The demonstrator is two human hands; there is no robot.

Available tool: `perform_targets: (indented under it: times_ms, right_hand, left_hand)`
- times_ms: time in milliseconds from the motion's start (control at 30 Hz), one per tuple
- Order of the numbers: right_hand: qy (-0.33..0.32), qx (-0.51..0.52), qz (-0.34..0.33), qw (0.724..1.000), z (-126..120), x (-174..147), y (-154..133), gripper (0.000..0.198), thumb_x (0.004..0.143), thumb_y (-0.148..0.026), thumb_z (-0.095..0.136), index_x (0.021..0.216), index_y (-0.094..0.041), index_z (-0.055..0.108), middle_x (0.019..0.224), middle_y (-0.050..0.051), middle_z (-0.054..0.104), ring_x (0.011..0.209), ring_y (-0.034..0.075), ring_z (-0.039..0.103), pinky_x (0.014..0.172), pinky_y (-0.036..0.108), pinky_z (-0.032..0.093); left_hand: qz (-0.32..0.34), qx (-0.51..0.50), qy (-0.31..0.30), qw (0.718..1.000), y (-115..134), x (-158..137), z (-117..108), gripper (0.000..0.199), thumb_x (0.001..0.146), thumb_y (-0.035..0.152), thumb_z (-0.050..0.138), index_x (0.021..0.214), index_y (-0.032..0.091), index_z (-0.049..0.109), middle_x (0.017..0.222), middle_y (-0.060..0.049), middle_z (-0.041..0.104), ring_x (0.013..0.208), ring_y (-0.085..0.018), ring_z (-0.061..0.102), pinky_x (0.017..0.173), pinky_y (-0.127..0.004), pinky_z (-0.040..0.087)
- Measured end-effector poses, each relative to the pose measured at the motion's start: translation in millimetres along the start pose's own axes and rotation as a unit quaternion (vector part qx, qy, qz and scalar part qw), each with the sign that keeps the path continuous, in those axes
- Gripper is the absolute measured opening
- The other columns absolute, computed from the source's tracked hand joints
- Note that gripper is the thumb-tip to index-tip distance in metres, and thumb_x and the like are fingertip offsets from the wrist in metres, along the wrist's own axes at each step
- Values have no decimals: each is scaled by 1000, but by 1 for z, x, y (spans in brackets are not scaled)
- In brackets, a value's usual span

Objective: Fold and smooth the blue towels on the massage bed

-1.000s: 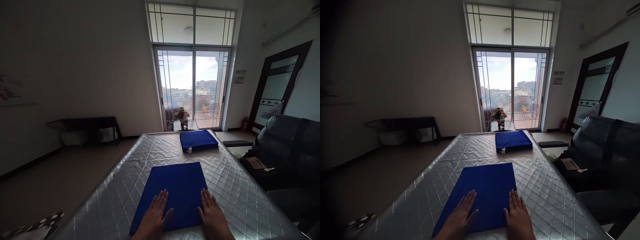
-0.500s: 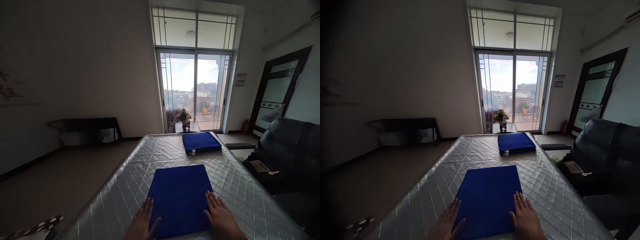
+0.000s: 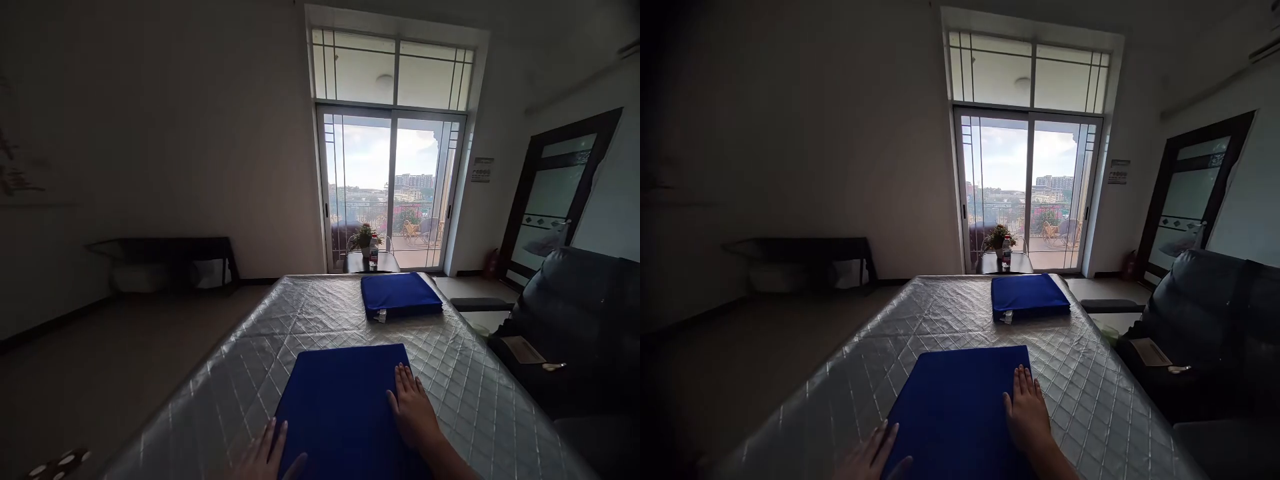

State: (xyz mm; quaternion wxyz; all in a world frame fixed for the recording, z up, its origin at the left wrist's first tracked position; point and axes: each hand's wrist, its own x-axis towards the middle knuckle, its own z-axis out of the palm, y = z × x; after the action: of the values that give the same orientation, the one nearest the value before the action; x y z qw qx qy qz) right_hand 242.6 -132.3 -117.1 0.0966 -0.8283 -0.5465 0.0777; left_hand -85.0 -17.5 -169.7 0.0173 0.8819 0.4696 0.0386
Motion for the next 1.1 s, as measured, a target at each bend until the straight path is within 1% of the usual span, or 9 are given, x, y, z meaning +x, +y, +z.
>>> perform_targets:
  times_ms: [100,267,333,400,533,667,800,900,1100]
  right_hand:
    - [2,1,-2,1000,3,0,2,68,103,-44,19,160,-6,20,167,8,13,156,21,8,126,41,7]
    - [-9,-16,-21,1000,-1,0,2,65,103,-38,21,161,-7,21,167,8,8,156,22,4,126,42,8]
    - [-17,-29,-33,999,-3,-2,2,63,102,-32,23,161,-9,22,167,7,7,156,23,2,126,43,8]
    - [-26,-32,-29,999,-4,-3,2,64,100,-27,23,160,-8,21,167,7,7,156,23,4,126,43,9]
    - [-15,-2,-10,1000,-2,-1,1,65,101,-35,19,160,-6,22,167,8,13,155,22,8,126,43,11]
    - [-8,16,-4,1000,-2,0,1,66,102,-38,20,160,-7,20,167,8,12,155,22,9,126,42,10]
    - [-15,12,-7,1000,-2,0,2,66,103,-39,17,160,-6,18,167,8,10,156,21,9,126,41,9]
    - [-11,2,-6,1000,-2,0,3,66,103,-40,17,161,-7,17,167,8,9,156,20,8,126,40,8]
    - [-23,-13,-1,1000,-3,-1,3,67,104,-41,17,161,-7,17,168,8,9,156,20,7,126,40,7]
  left_hand:
    - [24,-6,10,1000,55,18,-21,86,93,75,34,150,11,45,158,-20,38,147,-39,36,118,-58,36]
    - [210,-85,11,974,169,63,-41,73,102,64,23,155,16,37,161,-13,36,151,-28,32,123,-50,33]
    - [234,-95,23,967,195,80,-39,72,104,60,22,156,13,36,162,-15,33,152,-28,27,124,-49,30]
    - [227,-95,29,969,203,93,-33,71,104,57,21,155,10,35,162,-17,32,152,-28,26,124,-49,31]
    - [216,-73,42,973,169,112,-12,68,104,57,23,156,14,35,161,-14,35,151,-27,31,122,-49,35]
    - [165,-19,91,982,93,120,5,62,105,52,27,156,19,36,162,-12,36,151,-27,31,121,-50,36]
    - [107,22,104,989,26,120,8,57,105,45,23,152,22,45,159,-12,44,150,-30,33,120,-54,35]
    - [73,32,101,992,8,119,8,61,104,47,22,150,16,48,157,-15,45,151,-32,32,119,-54,35]
    - [70,35,122,989,10,122,13,66,104,50,22,149,10,49,157,-20,45,148,-34,36,118,-52,36]
